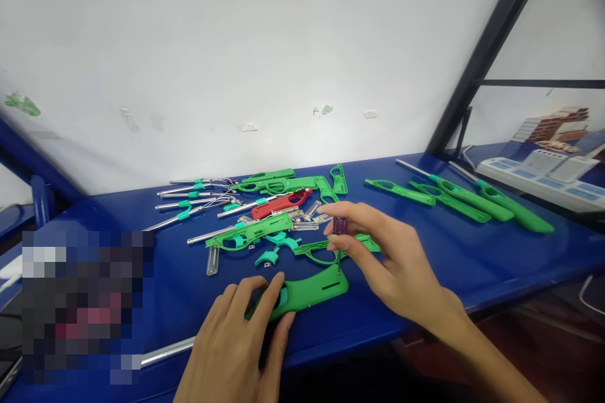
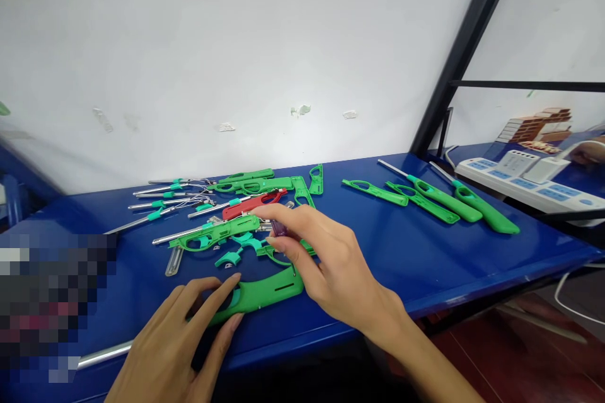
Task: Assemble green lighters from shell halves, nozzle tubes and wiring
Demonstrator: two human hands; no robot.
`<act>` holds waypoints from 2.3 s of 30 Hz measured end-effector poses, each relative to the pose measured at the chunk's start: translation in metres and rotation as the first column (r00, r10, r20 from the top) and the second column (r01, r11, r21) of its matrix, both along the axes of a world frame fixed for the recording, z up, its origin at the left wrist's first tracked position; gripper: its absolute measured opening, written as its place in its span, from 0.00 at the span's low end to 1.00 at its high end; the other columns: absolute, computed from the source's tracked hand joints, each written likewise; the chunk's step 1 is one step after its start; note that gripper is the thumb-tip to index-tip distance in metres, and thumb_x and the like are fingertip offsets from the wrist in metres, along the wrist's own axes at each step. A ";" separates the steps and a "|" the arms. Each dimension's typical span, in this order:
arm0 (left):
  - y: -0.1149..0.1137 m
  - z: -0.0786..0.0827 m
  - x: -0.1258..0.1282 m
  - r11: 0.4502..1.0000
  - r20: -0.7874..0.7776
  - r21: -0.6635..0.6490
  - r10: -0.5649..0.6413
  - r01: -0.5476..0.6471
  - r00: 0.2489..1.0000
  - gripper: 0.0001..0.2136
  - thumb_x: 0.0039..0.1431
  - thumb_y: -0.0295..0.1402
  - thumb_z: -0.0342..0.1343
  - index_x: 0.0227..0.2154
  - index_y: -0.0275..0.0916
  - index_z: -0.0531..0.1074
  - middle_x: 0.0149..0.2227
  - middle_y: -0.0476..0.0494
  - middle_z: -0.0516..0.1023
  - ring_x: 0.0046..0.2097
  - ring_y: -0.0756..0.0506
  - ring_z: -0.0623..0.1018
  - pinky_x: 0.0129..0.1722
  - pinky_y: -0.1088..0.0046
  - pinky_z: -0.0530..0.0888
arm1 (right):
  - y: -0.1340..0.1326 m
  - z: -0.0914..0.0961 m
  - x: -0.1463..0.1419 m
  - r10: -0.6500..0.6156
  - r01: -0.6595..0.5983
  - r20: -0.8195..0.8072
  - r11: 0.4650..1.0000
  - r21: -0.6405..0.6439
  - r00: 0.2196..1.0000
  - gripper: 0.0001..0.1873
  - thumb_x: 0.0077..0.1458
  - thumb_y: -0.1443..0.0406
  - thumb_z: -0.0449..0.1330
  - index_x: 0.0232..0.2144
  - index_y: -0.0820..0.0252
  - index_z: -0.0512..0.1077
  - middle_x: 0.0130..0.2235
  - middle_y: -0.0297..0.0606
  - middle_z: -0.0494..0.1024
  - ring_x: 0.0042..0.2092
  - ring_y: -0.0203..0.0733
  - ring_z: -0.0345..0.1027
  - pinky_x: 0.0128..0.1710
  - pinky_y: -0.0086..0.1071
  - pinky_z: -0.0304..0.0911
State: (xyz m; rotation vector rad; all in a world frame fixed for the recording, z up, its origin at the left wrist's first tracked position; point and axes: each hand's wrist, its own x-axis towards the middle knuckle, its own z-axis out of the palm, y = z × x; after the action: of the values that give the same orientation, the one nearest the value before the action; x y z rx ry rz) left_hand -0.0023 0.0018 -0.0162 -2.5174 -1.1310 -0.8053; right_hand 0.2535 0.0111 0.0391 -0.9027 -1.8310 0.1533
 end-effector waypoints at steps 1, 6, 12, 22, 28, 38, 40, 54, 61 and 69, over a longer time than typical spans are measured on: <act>0.000 0.000 0.000 1.000 0.003 0.004 -0.002 0.002 1.000 0.19 0.77 0.38 0.48 0.64 0.41 0.68 0.50 0.38 0.77 0.45 0.38 0.82 0.46 0.52 0.83 | 0.000 0.000 0.000 -0.002 0.001 -0.007 1.000 -0.010 1.000 0.17 0.73 0.68 0.60 0.60 0.49 0.73 0.43 0.30 0.81 0.39 0.35 0.75 0.43 0.30 0.72; 0.001 0.000 0.001 1.000 0.004 0.003 -0.001 0.001 1.000 0.18 0.77 0.38 0.49 0.64 0.42 0.68 0.49 0.38 0.78 0.44 0.38 0.82 0.45 0.53 0.83 | 0.003 -0.001 0.000 -0.026 0.025 -0.040 0.999 -0.025 0.999 0.14 0.69 0.64 0.66 0.56 0.48 0.75 0.39 0.29 0.78 0.36 0.36 0.72 0.40 0.31 0.72; 0.001 0.000 0.000 1.000 0.003 0.006 0.007 -0.007 1.000 0.18 0.77 0.39 0.48 0.64 0.42 0.68 0.49 0.38 0.78 0.45 0.39 0.82 0.45 0.55 0.83 | 0.004 -0.004 0.003 0.000 -0.007 -0.069 0.995 -0.099 0.998 0.21 0.73 0.62 0.60 0.65 0.43 0.71 0.50 0.34 0.84 0.40 0.38 0.80 0.43 0.34 0.78; 0.000 0.001 0.001 1.000 -0.001 -0.005 -0.001 0.001 1.000 0.19 0.76 0.38 0.49 0.65 0.42 0.68 0.49 0.38 0.78 0.45 0.38 0.82 0.45 0.53 0.83 | 0.004 -0.002 0.004 -0.044 0.045 -0.092 0.999 0.013 0.995 0.23 0.67 0.65 0.68 0.62 0.45 0.76 0.39 0.33 0.79 0.37 0.40 0.74 0.39 0.36 0.73; -0.002 -0.003 -0.004 0.999 -0.015 -0.052 0.007 -0.008 1.000 0.21 0.75 0.39 0.52 0.67 0.44 0.65 0.52 0.38 0.77 0.48 0.38 0.81 0.49 0.52 0.82 | 0.002 0.007 0.010 -0.004 0.001 -0.081 1.000 -0.028 0.997 0.22 0.73 0.70 0.57 0.63 0.46 0.75 0.49 0.34 0.83 0.43 0.38 0.77 0.43 0.34 0.73; -0.001 0.000 -0.001 1.000 0.007 -0.014 0.008 -0.008 1.000 0.19 0.76 0.38 0.49 0.65 0.44 0.68 0.50 0.39 0.78 0.46 0.39 0.82 0.48 0.55 0.82 | -0.003 0.010 0.012 0.174 -0.177 -0.045 0.982 -0.065 0.984 0.27 0.74 0.72 0.53 0.68 0.44 0.70 0.53 0.38 0.82 0.52 0.44 0.77 0.48 0.38 0.76; -0.002 0.000 -0.001 1.000 -0.001 -0.029 0.010 -0.010 1.000 0.19 0.76 0.39 0.50 0.65 0.44 0.67 0.51 0.39 0.78 0.46 0.38 0.82 0.49 0.55 0.82 | -0.004 0.011 0.010 0.163 -0.165 -0.040 0.986 -0.027 0.986 0.24 0.73 0.72 0.57 0.65 0.45 0.74 0.48 0.36 0.83 0.47 0.41 0.78 0.47 0.36 0.76; 0.001 0.003 0.000 1.000 0.009 0.017 0.006 -0.006 1.000 0.18 0.77 0.38 0.47 0.63 0.43 0.69 0.48 0.39 0.79 0.44 0.39 0.83 0.46 0.55 0.83 | 0.002 0.010 0.018 -0.020 0.020 -0.008 0.999 0.037 1.000 0.20 0.66 0.67 0.68 0.58 0.45 0.79 0.41 0.33 0.80 0.38 0.39 0.74 0.38 0.32 0.75; 0.000 0.003 0.000 1.000 0.009 0.003 0.006 -0.006 1.000 0.18 0.77 0.39 0.48 0.64 0.43 0.69 0.49 0.38 0.79 0.45 0.38 0.83 0.46 0.55 0.83 | 0.001 0.006 0.017 0.137 -0.148 -0.077 0.977 -0.155 0.988 0.26 0.74 0.67 0.57 0.69 0.43 0.68 0.55 0.39 0.81 0.48 0.43 0.79 0.38 0.34 0.79; 0.000 0.001 0.002 1.000 0.014 -0.017 0.003 -0.003 1.000 0.19 0.76 0.39 0.49 0.65 0.43 0.68 0.50 0.38 0.79 0.45 0.38 0.83 0.46 0.54 0.83 | 0.000 0.007 0.013 0.094 -0.095 -0.004 0.996 -0.006 0.996 0.18 0.72 0.68 0.61 0.60 0.49 0.76 0.51 0.38 0.83 0.48 0.42 0.78 0.42 0.34 0.77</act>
State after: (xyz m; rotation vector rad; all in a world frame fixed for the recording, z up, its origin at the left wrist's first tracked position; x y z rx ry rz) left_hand -0.0007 0.0013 -0.0148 -2.5269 -1.1498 -0.8172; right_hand 0.2660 0.0107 0.0465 -0.8198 -1.8719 0.2194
